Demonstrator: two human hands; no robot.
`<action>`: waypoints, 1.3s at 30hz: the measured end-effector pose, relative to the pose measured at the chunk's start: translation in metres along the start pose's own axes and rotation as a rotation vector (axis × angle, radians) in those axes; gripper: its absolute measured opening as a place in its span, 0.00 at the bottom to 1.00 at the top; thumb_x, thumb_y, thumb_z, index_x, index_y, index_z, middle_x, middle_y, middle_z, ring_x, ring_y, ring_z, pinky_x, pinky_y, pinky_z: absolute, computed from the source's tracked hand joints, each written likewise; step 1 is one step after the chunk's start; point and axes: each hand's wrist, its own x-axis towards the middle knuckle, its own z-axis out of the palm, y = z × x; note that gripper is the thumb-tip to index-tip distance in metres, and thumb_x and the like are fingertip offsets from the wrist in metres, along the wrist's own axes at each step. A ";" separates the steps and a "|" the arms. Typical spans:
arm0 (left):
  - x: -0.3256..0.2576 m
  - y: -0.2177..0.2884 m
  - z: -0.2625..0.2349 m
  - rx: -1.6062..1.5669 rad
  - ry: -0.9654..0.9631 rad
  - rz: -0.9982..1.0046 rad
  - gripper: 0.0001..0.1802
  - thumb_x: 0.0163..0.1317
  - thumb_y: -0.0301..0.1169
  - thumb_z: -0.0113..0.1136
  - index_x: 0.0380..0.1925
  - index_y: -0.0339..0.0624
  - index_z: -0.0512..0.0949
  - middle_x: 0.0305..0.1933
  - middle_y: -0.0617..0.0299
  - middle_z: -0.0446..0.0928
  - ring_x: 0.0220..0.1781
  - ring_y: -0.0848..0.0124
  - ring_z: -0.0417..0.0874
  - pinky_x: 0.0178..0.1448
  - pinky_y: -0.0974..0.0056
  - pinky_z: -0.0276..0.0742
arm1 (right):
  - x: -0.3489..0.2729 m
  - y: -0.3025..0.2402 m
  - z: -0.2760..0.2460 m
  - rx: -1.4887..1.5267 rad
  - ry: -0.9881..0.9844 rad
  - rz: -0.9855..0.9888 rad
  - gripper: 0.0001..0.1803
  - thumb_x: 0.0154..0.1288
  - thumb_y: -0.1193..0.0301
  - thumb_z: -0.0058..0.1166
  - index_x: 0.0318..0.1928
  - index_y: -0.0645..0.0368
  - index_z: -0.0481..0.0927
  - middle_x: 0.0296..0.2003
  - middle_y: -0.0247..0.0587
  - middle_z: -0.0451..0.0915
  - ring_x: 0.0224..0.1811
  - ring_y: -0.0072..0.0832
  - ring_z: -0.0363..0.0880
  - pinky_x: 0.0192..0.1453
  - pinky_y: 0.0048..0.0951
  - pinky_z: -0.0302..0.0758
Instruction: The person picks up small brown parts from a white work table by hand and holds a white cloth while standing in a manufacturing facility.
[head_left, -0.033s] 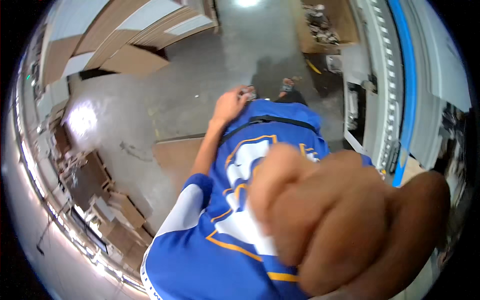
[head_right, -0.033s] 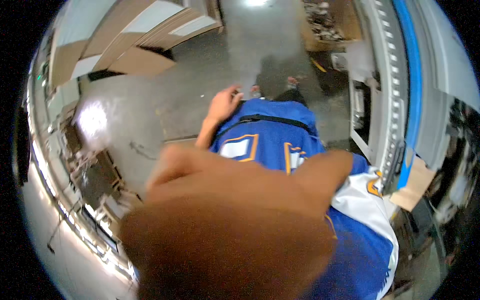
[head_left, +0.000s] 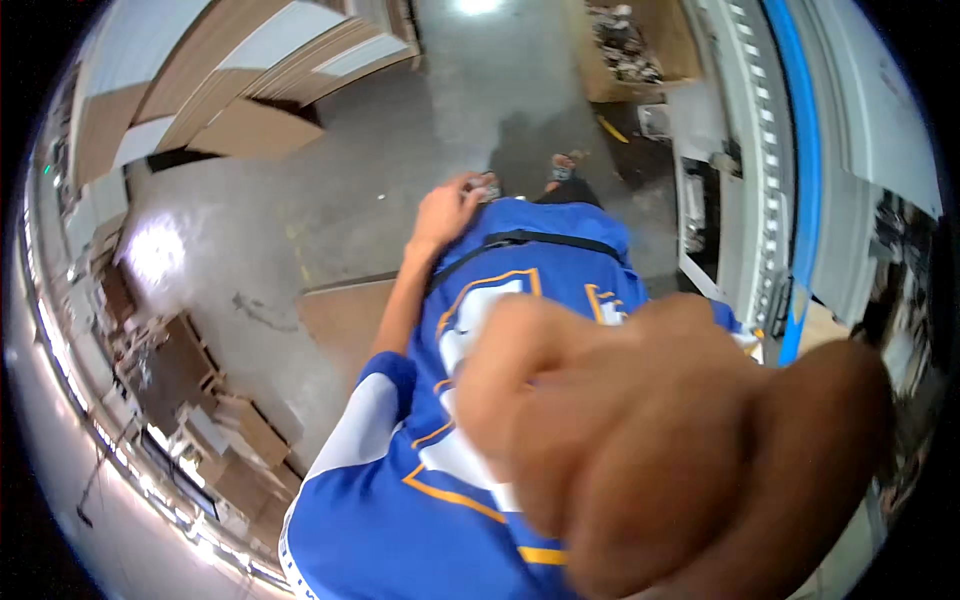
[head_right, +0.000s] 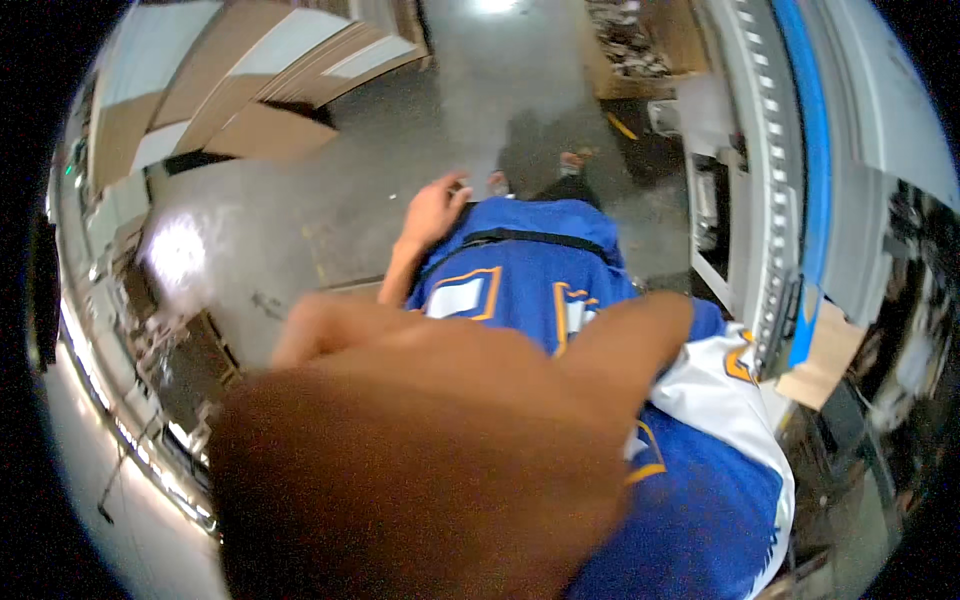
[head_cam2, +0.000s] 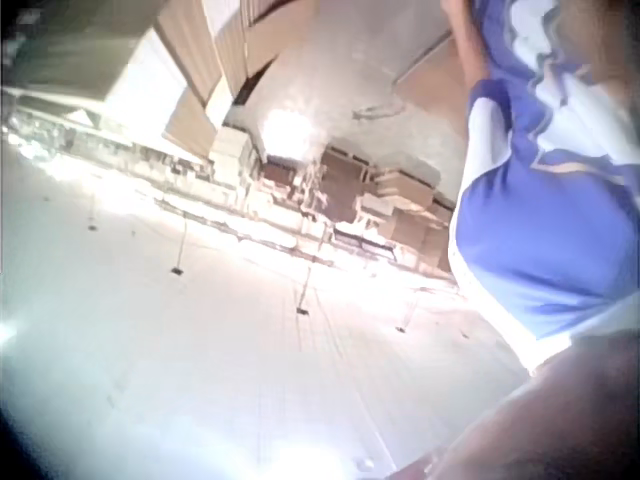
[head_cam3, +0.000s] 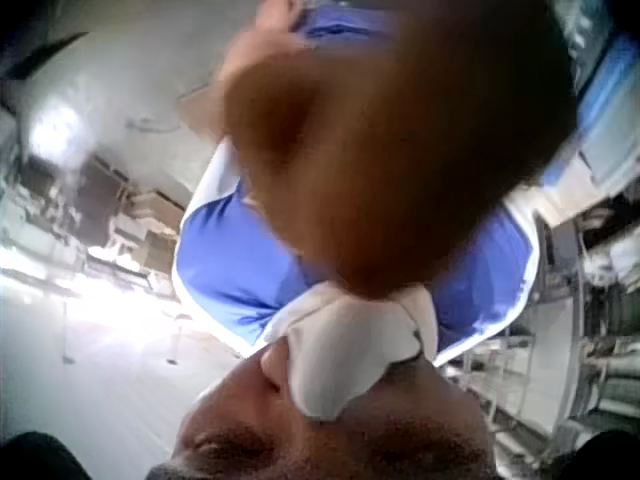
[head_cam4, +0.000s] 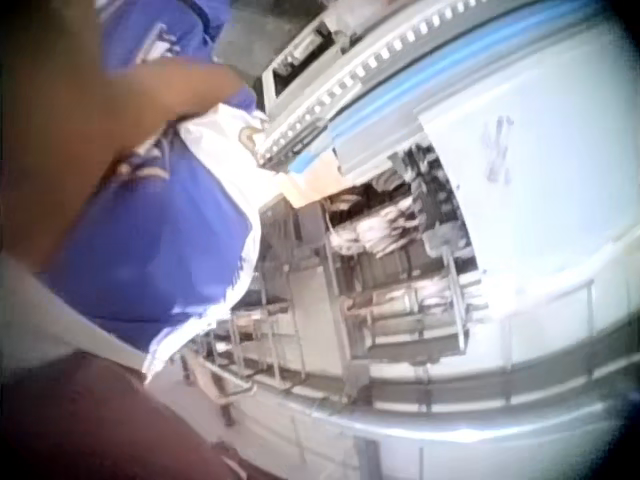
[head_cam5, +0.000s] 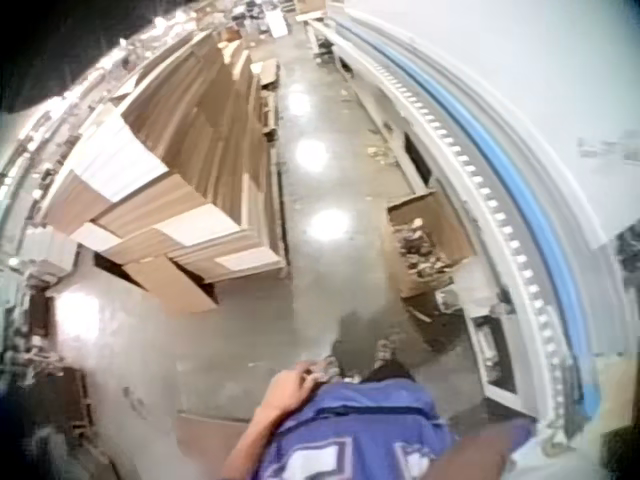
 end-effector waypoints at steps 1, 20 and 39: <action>0.003 0.001 0.004 0.006 0.002 -0.019 0.20 0.73 0.44 0.60 0.59 0.50 0.82 0.49 0.48 0.88 0.50 0.46 0.89 0.56 0.46 0.83 | 0.002 0.003 -0.001 0.081 -0.038 -0.002 0.23 0.68 0.54 0.70 0.43 0.57 0.72 0.27 0.29 0.72 0.22 0.18 0.65 0.30 0.28 0.63; 0.008 0.008 0.006 0.036 0.001 -0.030 0.22 0.73 0.41 0.63 0.61 0.42 0.81 0.49 0.46 0.88 0.47 0.51 0.90 0.54 0.51 0.84 | 0.012 0.010 -0.012 0.561 -0.289 0.341 0.20 0.78 0.60 0.60 0.35 0.63 0.74 0.27 0.31 0.71 0.22 0.20 0.65 0.24 0.24 0.61; 0.007 0.005 -0.019 -0.027 -0.033 -0.020 0.21 0.72 0.41 0.62 0.62 0.47 0.81 0.52 0.49 0.88 0.48 0.50 0.90 0.55 0.49 0.84 | 0.021 0.068 0.015 0.553 -0.225 -0.059 0.28 0.75 0.50 0.63 0.35 0.67 0.78 0.25 0.36 0.75 0.14 0.25 0.68 0.16 0.30 0.61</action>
